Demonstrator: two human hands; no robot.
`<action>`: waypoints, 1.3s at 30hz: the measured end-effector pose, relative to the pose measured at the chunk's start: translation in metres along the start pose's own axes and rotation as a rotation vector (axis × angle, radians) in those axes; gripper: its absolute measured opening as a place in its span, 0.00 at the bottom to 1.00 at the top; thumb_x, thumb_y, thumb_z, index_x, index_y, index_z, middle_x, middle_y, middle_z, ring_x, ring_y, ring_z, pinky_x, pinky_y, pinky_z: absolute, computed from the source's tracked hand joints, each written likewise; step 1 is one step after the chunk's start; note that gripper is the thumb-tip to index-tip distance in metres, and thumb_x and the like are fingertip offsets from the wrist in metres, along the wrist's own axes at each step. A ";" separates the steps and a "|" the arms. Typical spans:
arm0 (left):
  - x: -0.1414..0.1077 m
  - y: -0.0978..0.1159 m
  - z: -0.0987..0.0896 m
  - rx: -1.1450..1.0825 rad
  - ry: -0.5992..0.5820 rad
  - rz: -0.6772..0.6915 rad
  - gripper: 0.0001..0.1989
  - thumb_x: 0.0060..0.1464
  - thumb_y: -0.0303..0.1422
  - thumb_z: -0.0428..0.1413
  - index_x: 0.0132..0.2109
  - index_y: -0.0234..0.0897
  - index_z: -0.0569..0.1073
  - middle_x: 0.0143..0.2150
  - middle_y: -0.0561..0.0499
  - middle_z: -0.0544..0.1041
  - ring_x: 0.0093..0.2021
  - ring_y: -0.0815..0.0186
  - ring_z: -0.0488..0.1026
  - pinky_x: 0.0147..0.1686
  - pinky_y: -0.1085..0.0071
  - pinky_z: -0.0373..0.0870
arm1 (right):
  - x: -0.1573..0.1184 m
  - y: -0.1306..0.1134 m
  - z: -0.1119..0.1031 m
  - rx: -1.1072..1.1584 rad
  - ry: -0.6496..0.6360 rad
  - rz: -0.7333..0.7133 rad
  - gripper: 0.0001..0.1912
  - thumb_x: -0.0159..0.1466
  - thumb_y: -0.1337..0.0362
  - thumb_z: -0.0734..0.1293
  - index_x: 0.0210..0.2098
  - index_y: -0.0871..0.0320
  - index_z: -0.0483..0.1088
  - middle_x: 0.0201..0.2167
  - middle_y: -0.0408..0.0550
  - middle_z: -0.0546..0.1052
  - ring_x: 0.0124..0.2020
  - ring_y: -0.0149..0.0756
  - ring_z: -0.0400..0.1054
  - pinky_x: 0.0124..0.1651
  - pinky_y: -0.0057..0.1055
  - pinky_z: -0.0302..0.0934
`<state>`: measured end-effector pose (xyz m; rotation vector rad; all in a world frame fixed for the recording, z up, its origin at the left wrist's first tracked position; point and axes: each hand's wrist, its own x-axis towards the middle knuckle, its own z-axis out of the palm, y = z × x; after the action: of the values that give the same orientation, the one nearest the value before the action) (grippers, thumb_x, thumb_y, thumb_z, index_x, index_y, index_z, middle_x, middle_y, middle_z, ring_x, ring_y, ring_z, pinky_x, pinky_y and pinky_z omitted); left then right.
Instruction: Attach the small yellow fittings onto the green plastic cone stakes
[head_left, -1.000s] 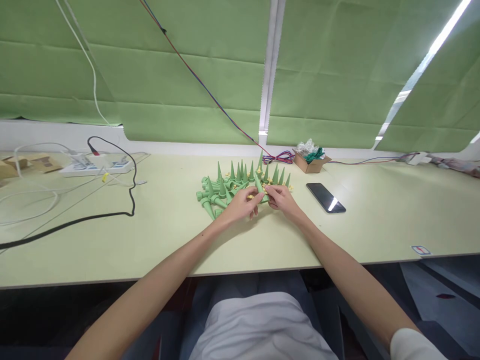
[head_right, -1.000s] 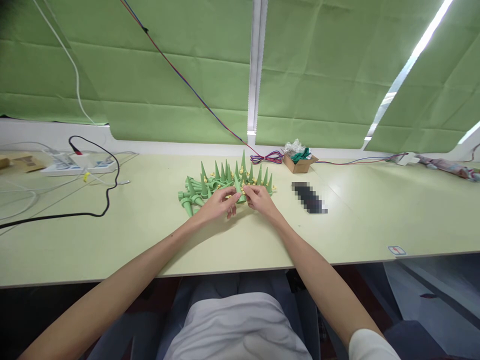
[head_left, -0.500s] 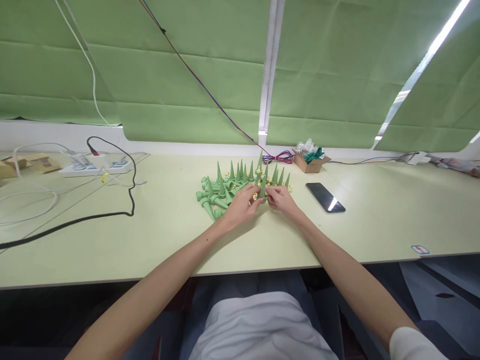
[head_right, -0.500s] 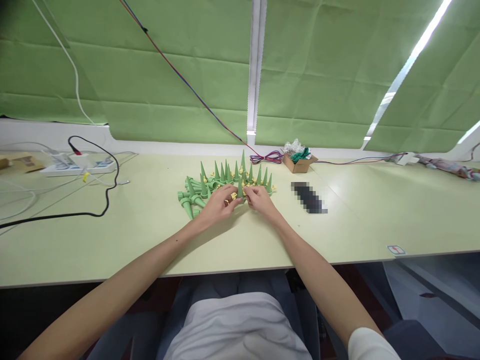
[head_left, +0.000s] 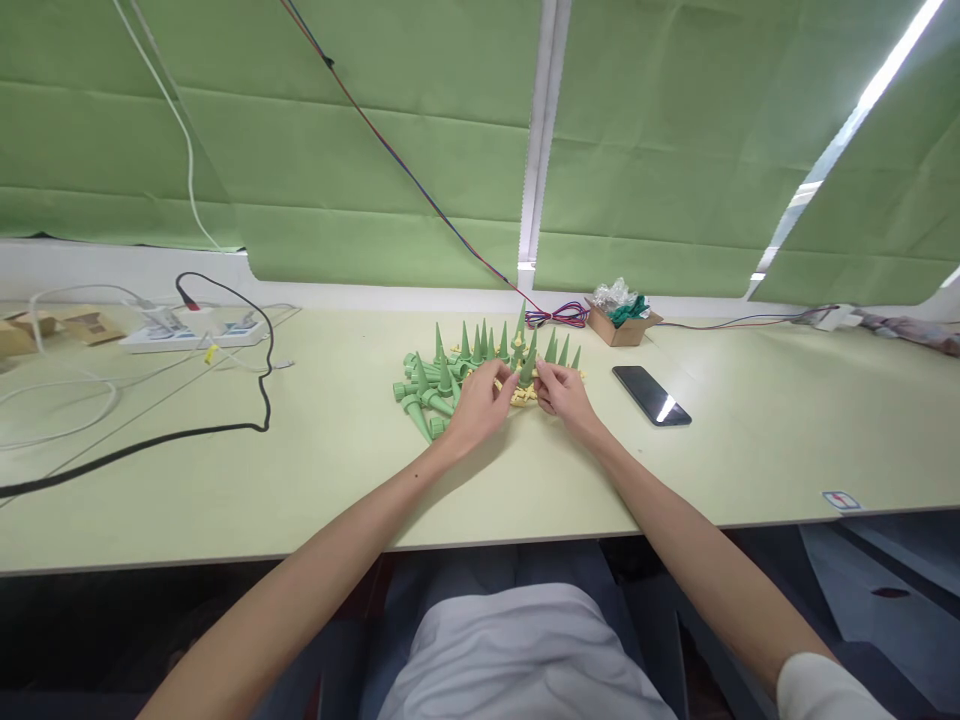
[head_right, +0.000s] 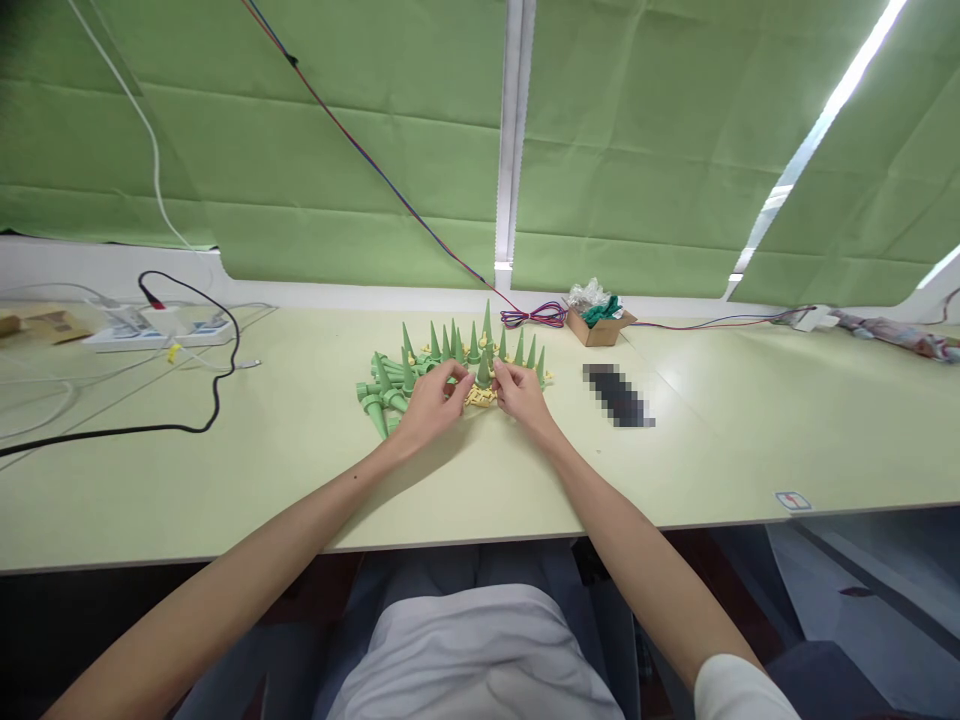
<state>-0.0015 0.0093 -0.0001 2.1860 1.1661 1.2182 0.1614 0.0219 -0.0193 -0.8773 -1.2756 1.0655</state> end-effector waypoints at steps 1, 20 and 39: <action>0.000 0.002 -0.001 -0.032 -0.033 -0.033 0.19 0.64 0.44 0.46 0.31 0.36 0.68 0.27 0.52 0.72 0.25 0.68 0.67 0.29 0.71 0.63 | 0.000 0.000 0.000 0.008 -0.003 -0.013 0.31 0.55 0.36 0.68 0.19 0.57 0.60 0.12 0.32 0.49 0.13 0.21 0.41 0.15 0.25 0.37; 0.002 0.006 -0.003 -0.458 -0.261 -0.352 0.29 0.53 0.58 0.53 0.31 0.32 0.74 0.19 0.50 0.72 0.16 0.69 0.67 0.16 0.72 0.63 | -0.008 -0.009 0.000 -0.086 -0.132 -0.107 0.29 0.59 0.38 0.66 0.21 0.55 0.57 0.14 0.35 0.52 0.14 0.24 0.46 0.16 0.26 0.43; -0.002 0.002 0.000 -0.040 -0.055 0.064 0.15 0.54 0.42 0.60 0.30 0.35 0.70 0.28 0.51 0.72 0.25 0.69 0.67 0.26 0.72 0.63 | -0.008 -0.008 -0.003 0.043 -0.148 0.055 0.28 0.56 0.47 0.70 0.13 0.57 0.58 0.08 0.36 0.54 0.10 0.22 0.45 0.15 0.26 0.38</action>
<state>-0.0009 0.0067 -0.0002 2.2285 1.0480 1.1890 0.1653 0.0122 -0.0140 -0.8173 -1.3526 1.2157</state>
